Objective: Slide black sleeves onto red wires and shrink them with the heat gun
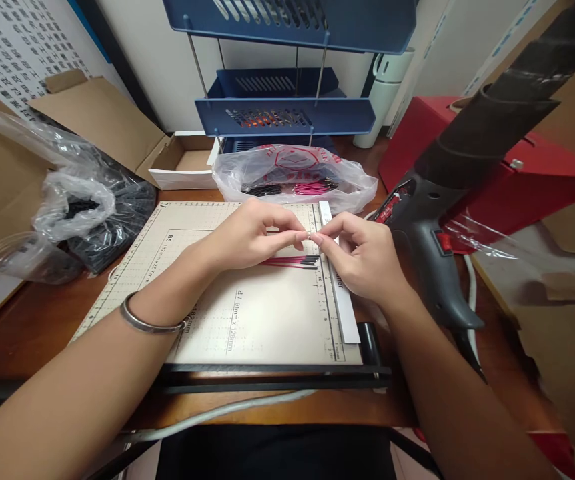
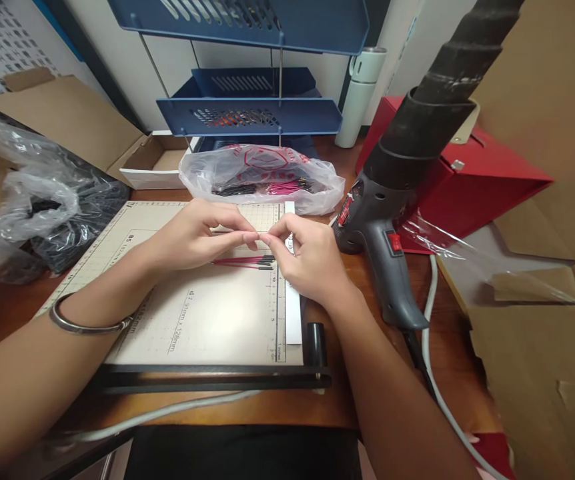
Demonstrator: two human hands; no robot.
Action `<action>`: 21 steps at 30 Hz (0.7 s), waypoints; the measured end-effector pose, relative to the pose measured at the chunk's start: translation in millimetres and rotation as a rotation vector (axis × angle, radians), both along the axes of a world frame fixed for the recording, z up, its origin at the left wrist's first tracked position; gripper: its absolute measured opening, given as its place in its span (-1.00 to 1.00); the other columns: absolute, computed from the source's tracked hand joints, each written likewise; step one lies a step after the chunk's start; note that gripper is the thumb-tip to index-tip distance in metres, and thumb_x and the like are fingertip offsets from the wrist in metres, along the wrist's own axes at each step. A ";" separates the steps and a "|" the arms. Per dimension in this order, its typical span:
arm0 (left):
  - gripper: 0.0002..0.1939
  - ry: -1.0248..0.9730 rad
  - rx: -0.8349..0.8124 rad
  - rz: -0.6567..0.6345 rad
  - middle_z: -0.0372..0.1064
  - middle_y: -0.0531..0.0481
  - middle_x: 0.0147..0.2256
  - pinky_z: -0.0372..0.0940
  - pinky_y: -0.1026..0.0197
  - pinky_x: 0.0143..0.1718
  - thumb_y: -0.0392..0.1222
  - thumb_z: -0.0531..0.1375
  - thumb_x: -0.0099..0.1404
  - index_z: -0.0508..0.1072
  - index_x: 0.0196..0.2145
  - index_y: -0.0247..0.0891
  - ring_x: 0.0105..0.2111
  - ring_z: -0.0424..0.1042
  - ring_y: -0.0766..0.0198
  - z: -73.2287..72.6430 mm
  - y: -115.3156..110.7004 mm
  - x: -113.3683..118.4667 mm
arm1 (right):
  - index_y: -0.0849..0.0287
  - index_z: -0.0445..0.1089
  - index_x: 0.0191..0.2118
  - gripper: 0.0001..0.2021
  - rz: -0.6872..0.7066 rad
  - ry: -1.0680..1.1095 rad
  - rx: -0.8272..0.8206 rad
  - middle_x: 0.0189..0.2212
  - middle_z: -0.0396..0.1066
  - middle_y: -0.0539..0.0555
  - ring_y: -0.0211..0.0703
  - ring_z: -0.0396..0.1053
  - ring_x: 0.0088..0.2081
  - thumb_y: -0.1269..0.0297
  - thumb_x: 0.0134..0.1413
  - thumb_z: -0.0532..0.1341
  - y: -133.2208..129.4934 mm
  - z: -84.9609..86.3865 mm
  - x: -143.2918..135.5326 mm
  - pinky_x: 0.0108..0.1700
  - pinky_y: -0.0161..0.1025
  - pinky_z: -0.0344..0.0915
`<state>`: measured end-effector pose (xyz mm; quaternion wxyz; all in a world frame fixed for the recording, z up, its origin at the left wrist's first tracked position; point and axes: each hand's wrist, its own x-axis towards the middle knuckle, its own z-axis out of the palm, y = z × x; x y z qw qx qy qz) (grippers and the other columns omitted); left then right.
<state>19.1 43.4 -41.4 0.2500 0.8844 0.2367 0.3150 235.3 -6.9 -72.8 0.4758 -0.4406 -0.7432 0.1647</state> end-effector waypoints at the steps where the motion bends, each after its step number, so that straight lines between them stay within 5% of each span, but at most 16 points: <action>1: -0.79 0.000 0.000 0.003 0.59 0.03 -0.45 0.28 0.35 -0.38 -0.20 0.28 0.45 0.70 -0.30 -0.28 -0.47 0.48 0.39 0.1 -0.1 0.3 | 0.16 0.45 -0.41 -0.83 -0.003 0.004 -0.007 -0.64 0.21 -0.15 -0.33 0.11 -0.57 0.35 0.23 0.34 -0.2 0.0 -0.4 -0.42 -0.25 0.04; 21: -0.86 -0.066 -0.072 0.027 0.63 -0.02 -0.41 0.38 0.31 -0.30 -0.18 0.36 0.36 0.70 -0.33 -0.25 -0.39 0.56 0.31 1.2 -1.4 1.9 | 0.14 0.45 -0.39 -0.80 -0.010 0.083 -0.168 -0.65 0.22 -0.11 -0.33 0.06 -0.60 0.22 0.25 0.33 -4.1 0.7 -1.4 -0.50 -0.26 -0.01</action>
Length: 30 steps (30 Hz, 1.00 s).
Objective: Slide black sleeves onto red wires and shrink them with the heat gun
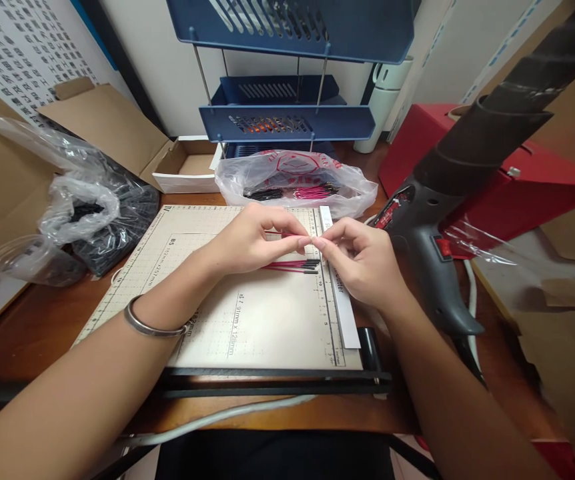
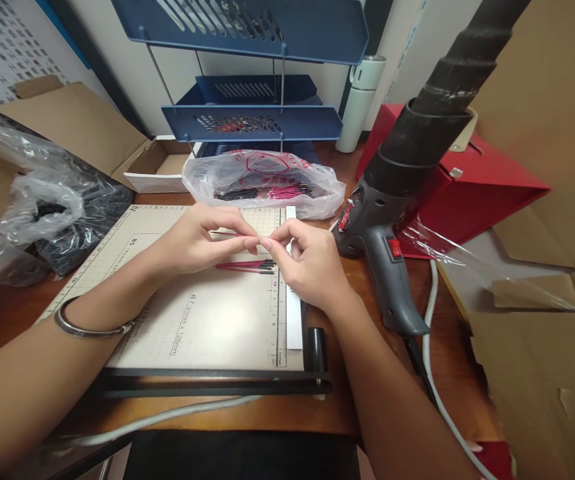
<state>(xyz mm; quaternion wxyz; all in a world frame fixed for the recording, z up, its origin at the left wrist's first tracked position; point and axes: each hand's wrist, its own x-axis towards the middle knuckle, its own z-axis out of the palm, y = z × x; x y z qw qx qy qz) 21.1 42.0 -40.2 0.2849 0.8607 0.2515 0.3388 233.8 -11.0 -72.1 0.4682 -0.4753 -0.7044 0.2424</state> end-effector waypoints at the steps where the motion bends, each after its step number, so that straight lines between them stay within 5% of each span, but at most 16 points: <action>1: -0.86 0.007 0.000 -0.003 0.63 -0.02 -0.41 0.38 0.31 -0.30 -0.19 0.36 0.36 0.70 -0.34 -0.25 -0.39 0.56 0.32 0.3 -0.1 0.0 | 0.14 0.45 -0.40 -0.81 0.000 -0.001 0.004 -0.65 0.21 -0.12 -0.34 0.05 -0.60 0.23 0.24 0.34 0.0 0.2 -0.5 -0.51 -0.26 -0.02; 11: -0.89 -0.134 -0.199 0.030 0.69 -0.05 -0.34 0.47 0.31 -0.29 -0.16 0.48 0.24 0.75 -0.29 -0.22 -0.34 0.63 0.25 0.0 -1.5 0.8 | 0.12 0.44 -0.45 -0.70 -0.002 0.214 -0.043 -0.64 0.33 -0.03 -0.27 0.20 -0.59 0.07 0.13 0.44 0.3 1.8 0.3 -0.55 -0.27 0.04; 30: -0.67 0.037 -0.205 -0.005 0.57 0.00 -0.56 0.26 0.37 -0.52 -0.09 0.31 0.41 0.66 -0.48 -0.28 -0.58 0.42 0.41 0.1 0.5 -3.2 | 0.17 0.43 -0.50 -0.63 0.143 0.242 -0.252 -0.63 0.38 -0.02 -0.32 0.20 -0.62 0.02 -0.02 0.51 7.5 7.0 13.0 -0.59 -0.30 0.03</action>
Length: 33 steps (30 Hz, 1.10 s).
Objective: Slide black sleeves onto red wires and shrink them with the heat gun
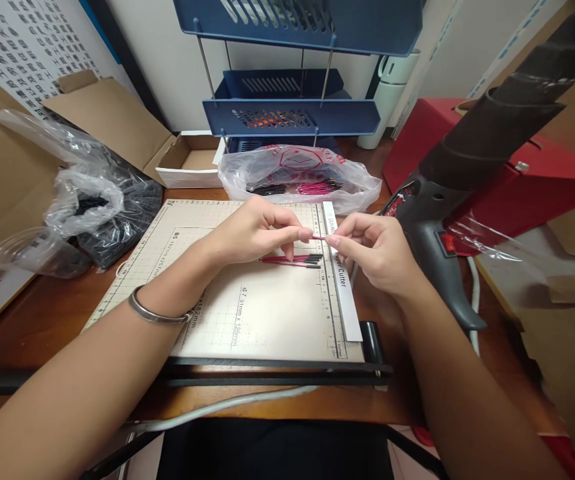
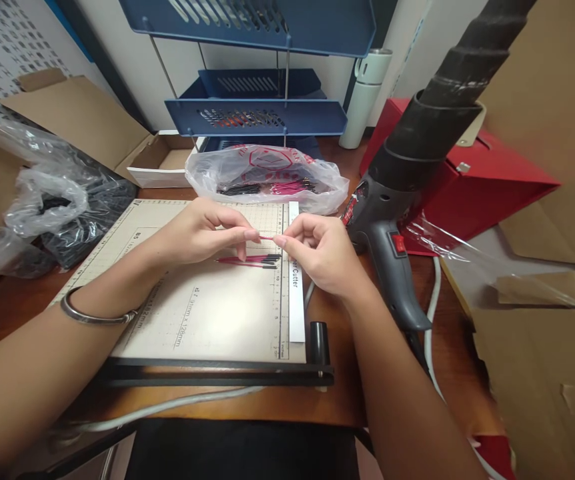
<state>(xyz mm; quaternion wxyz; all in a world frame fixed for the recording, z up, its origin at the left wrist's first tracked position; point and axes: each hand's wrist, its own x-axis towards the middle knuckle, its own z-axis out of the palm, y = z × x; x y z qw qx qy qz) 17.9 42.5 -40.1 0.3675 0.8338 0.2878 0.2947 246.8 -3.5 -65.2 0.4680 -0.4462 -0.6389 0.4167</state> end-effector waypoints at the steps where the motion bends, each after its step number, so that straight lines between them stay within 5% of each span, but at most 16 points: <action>1: -0.66 0.015 -0.010 -0.011 0.56 0.00 -0.58 0.25 0.38 -0.53 -0.10 0.30 0.42 0.65 -0.49 -0.28 -0.60 0.40 0.42 0.4 -0.2 -0.3 | 0.17 0.43 -0.51 -0.62 0.003 0.002 -0.004 -0.64 0.38 -0.02 -0.32 0.20 -0.62 0.02 -0.03 0.52 0.3 0.1 0.5 -0.59 -0.31 0.03; 10: -0.74 -0.084 -0.005 0.022 0.63 -0.04 -0.46 0.41 0.32 -0.36 -0.07 0.40 0.36 0.69 -0.42 -0.27 -0.42 0.59 0.31 1.5 0.9 -0.3 | 0.14 0.43 -0.49 -0.59 0.055 0.077 -0.024 -0.63 0.41 -0.03 -0.26 0.30 -0.59 -0.04 -0.07 0.54 1.3 1.3 3.6 -0.54 -0.27 0.18; 26: -0.62 -0.083 0.068 0.061 0.58 -0.03 -0.52 0.37 0.31 -0.40 0.02 0.40 0.37 0.63 -0.52 -0.28 -0.49 0.52 0.33 5.0 0.6 -1.8 | 0.16 0.45 -0.47 -0.61 0.057 0.074 0.009 -0.61 0.39 -0.04 -0.29 0.27 -0.58 -0.02 0.00 0.52 3.4 0.5 4.2 -0.53 -0.28 0.15; 33: -0.83 -0.117 0.102 0.060 0.69 -0.04 -0.31 0.45 0.34 -0.29 -0.14 0.49 0.22 0.73 -0.25 -0.24 -0.30 0.62 0.27 2.8 0.5 -1.6 | 0.14 0.49 -0.45 -0.69 -0.016 0.105 0.086 -0.55 0.47 -0.01 -0.25 0.34 -0.53 0.06 -0.01 0.53 1.4 -0.4 2.7 -0.49 -0.27 0.23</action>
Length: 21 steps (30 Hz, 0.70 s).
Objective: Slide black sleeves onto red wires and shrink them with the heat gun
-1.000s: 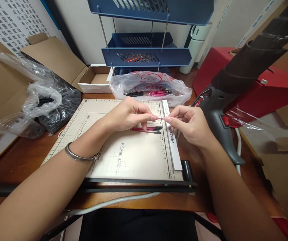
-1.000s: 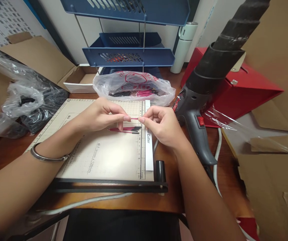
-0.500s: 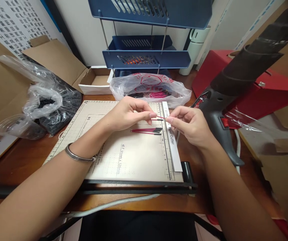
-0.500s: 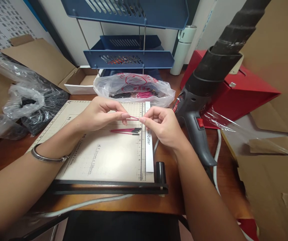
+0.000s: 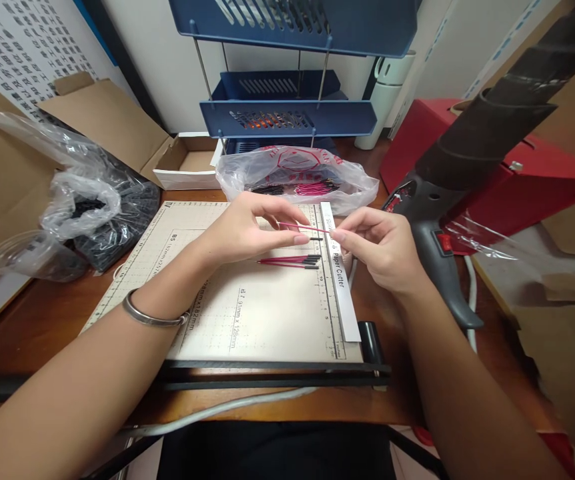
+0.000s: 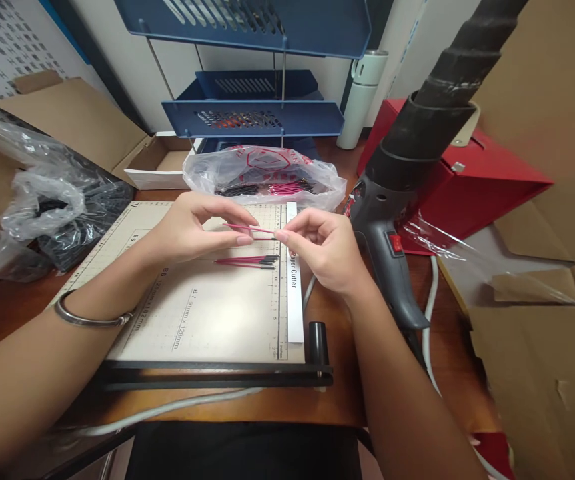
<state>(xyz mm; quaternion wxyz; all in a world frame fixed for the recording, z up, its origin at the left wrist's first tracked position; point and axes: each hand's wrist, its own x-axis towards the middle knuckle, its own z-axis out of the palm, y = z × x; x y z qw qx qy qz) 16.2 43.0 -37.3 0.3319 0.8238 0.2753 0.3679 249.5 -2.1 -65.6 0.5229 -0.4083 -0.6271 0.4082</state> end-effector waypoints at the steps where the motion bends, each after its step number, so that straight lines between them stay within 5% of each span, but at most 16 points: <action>1: -0.83 0.005 -0.005 -0.016 0.69 -0.04 -0.30 0.45 0.34 -0.28 -0.16 0.49 0.21 0.73 -0.24 -0.24 -0.30 0.63 0.27 -0.9 0.3 0.0 | 0.15 0.50 -0.44 -0.70 0.000 -0.006 0.007 -0.55 0.48 -0.01 -0.25 0.34 -0.53 0.07 0.00 0.52 -0.7 -0.6 -0.7 -0.49 -0.27 0.23; 8: -0.85 0.026 -0.061 -0.132 0.69 -0.07 -0.35 0.42 0.37 -0.38 -0.21 0.45 0.29 0.77 -0.17 -0.19 -0.41 0.62 0.30 -5.5 0.9 0.5 | 0.16 0.56 -0.41 -0.78 -0.035 -0.100 0.033 -0.53 0.49 0.03 -0.27 0.28 -0.53 0.13 0.05 0.49 -1.9 -4.8 -6.3 -0.50 -0.27 0.13; 21: -0.84 0.043 -0.031 -0.085 0.59 -0.01 -0.50 0.25 0.38 -0.50 -0.15 0.39 0.35 0.77 -0.21 -0.26 -0.54 0.42 0.40 -7.3 0.4 1.1 | 0.17 0.59 -0.38 -0.81 -0.061 -0.141 0.052 -0.61 0.41 -0.02 -0.33 0.15 -0.60 0.16 0.07 0.46 -0.6 -5.3 -5.4 -0.56 -0.29 0.01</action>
